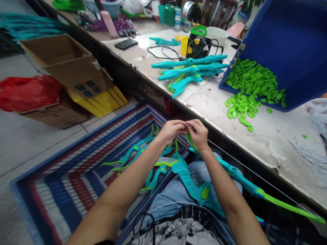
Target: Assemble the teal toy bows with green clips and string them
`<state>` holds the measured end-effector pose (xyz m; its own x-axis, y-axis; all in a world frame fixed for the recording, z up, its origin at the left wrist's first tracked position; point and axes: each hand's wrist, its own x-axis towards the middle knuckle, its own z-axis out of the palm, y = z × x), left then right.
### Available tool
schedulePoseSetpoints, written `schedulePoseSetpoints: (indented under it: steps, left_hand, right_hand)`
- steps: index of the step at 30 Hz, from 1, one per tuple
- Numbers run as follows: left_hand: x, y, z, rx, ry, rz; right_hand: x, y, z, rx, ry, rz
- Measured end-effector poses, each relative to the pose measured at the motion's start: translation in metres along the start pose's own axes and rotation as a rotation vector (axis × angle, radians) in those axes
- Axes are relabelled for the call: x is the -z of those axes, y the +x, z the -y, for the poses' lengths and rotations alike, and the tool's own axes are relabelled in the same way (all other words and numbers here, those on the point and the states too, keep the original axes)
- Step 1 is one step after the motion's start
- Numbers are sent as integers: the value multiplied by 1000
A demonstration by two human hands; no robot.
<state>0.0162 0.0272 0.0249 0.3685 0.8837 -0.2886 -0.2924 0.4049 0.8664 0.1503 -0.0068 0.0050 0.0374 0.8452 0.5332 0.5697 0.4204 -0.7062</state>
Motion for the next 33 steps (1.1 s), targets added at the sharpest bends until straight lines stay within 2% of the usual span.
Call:
schedulePoseSetpoints:
  steps: [4,9,15,17,20,22,23,25,27,28,29,31,33]
  left_hand:
    - [-2,0,5,-113,173,4]
    - [-6,6,14,-271,314,-133]
    - [9,9,22,-219,352,63]
    - [13,10,26,-235,400,112]
    - [14,9,31,-307,482,113]
    - [15,-1,32,-379,514,70]
    - [18,-10,33,-415,534,21]
    - [30,-38,36,-455,608,-151]
    - [49,-78,47,-401,740,-312]
    - [60,-101,56,-337,818,-337]
    - [71,-125,68,-253,895,-302]
    - [88,-170,97,-67,996,-129]
    - [97,-205,125,84,1054,13]
  right_hand:
    - [0,-3,-1,31,-92,-5]
    - [-1,-8,-9,-13,-120,-82]
    - [0,-19,-13,13,-190,-74]
    - [-3,-24,-15,31,-237,-107]
    - [-8,-28,-18,21,-293,-179]
    - [-9,-31,-19,26,-295,-142]
    - [-8,-33,-19,37,-290,-98]
    - [-4,-39,-18,78,-292,-14]
    - [3,-50,-14,128,-340,29]
    - [8,-57,-12,149,-385,46]
    - [14,-64,-10,162,-441,68]
    - [29,-75,-10,159,-573,134]
    - [50,-78,-18,127,-697,192]
